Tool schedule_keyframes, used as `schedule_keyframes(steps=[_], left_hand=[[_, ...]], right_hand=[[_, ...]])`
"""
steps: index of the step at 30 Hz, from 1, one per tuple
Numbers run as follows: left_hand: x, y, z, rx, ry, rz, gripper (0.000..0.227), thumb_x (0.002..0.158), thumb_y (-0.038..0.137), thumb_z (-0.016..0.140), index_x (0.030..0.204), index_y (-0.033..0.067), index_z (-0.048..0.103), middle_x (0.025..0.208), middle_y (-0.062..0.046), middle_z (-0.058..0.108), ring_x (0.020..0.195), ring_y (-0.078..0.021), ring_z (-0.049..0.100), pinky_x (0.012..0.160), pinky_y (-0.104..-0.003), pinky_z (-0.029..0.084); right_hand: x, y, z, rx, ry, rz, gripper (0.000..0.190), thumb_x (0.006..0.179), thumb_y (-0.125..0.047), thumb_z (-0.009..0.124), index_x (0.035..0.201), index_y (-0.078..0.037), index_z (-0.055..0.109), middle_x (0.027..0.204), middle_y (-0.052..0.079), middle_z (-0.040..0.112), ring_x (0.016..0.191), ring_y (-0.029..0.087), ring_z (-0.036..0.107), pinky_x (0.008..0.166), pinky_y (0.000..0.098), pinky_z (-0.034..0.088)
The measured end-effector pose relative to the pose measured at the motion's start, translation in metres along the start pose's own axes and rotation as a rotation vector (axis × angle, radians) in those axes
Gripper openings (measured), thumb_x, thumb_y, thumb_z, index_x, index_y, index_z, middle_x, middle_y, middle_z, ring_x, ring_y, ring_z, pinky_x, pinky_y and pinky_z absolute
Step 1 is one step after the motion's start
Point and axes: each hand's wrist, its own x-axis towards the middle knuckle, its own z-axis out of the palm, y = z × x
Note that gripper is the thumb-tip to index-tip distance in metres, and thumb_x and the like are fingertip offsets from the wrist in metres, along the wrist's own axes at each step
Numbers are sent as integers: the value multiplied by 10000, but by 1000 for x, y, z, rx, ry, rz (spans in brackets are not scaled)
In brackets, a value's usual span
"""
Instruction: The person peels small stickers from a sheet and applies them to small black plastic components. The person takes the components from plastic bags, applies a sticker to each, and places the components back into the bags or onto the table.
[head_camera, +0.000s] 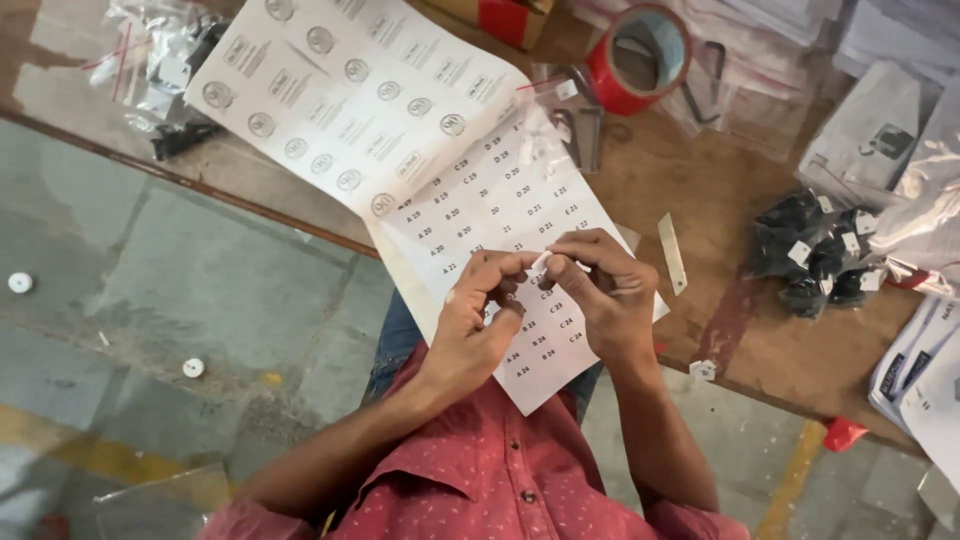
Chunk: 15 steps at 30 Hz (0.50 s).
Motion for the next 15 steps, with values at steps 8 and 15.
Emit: schedule_keyframes(steps=[8, 15], left_hand=[[56, 9, 7, 681, 60, 339, 550, 853, -76, 634, 1387, 54, 628, 1204, -92, 537, 1082, -262, 556, 962, -366, 491], [141, -15, 0, 1209, 34, 815, 243, 856, 26, 765, 1087, 74, 704, 1287, -100, 624, 1234, -326, 556, 1047, -468, 442]], right_hand=[[-10, -8, -9, -44, 277, -115, 81, 984, 38, 652, 1021, 89, 703, 1048, 90, 676, 834, 147, 686, 751, 266, 558], [-16, 29, -20, -106, 370, -116, 64, 984, 22, 685, 996, 79, 711, 965, 62, 692, 778, 120, 654, 711, 255, 522]])
